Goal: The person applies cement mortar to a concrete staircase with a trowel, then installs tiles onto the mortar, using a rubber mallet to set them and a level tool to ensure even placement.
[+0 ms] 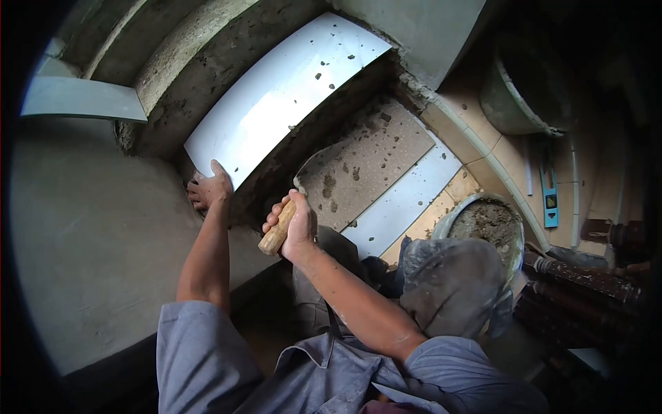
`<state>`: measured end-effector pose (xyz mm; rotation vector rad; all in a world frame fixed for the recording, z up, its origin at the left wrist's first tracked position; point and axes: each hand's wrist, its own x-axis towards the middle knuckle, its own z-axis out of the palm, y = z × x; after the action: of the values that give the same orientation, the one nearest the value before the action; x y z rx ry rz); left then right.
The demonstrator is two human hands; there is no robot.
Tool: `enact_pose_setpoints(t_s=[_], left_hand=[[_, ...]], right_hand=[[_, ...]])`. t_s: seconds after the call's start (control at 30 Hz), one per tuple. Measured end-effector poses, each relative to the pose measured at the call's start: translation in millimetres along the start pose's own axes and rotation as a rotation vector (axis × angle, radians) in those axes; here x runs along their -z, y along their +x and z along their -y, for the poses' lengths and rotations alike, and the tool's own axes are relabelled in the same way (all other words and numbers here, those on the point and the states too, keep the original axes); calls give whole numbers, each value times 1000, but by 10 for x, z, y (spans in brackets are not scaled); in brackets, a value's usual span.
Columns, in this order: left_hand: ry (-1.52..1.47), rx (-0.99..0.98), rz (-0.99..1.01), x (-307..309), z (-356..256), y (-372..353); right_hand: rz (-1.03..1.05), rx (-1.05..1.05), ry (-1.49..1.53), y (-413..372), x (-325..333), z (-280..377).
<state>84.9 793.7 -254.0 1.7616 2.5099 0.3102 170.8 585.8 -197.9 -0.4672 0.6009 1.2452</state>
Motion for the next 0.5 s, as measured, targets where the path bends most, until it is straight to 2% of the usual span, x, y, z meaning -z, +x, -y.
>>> enact_pose_setpoints(t_s=[0.1, 0.17, 0.2, 0.23, 0.3, 0.4, 0.47, 0.5], left_hand=[[-6, 9, 6, 31, 1, -17], [2, 10, -10, 4, 12, -2], [21, 28, -16, 14, -9, -11], [31, 34, -4, 32, -19, -14], [32, 26, -24, 34, -20, -47], [89, 30, -56, -57, 6, 24], [77, 10, -49, -55, 16, 37], [75, 8, -50, -63, 22, 45]], right_hand=[[95, 296, -213, -545, -465, 540], [151, 455, -395, -1186, -760, 970], [220, 463, -482, -1532, -771, 1232], [187, 505, -676, -1917, -735, 1520], [33, 617, -1044, -2516, -416, 2081], [-502, 506, -1806, -3262, 179, 2882], [-669, 505, -2402, -3610, 929, 3387], [-678, 552, -2758, -3734, 1236, 3520]])
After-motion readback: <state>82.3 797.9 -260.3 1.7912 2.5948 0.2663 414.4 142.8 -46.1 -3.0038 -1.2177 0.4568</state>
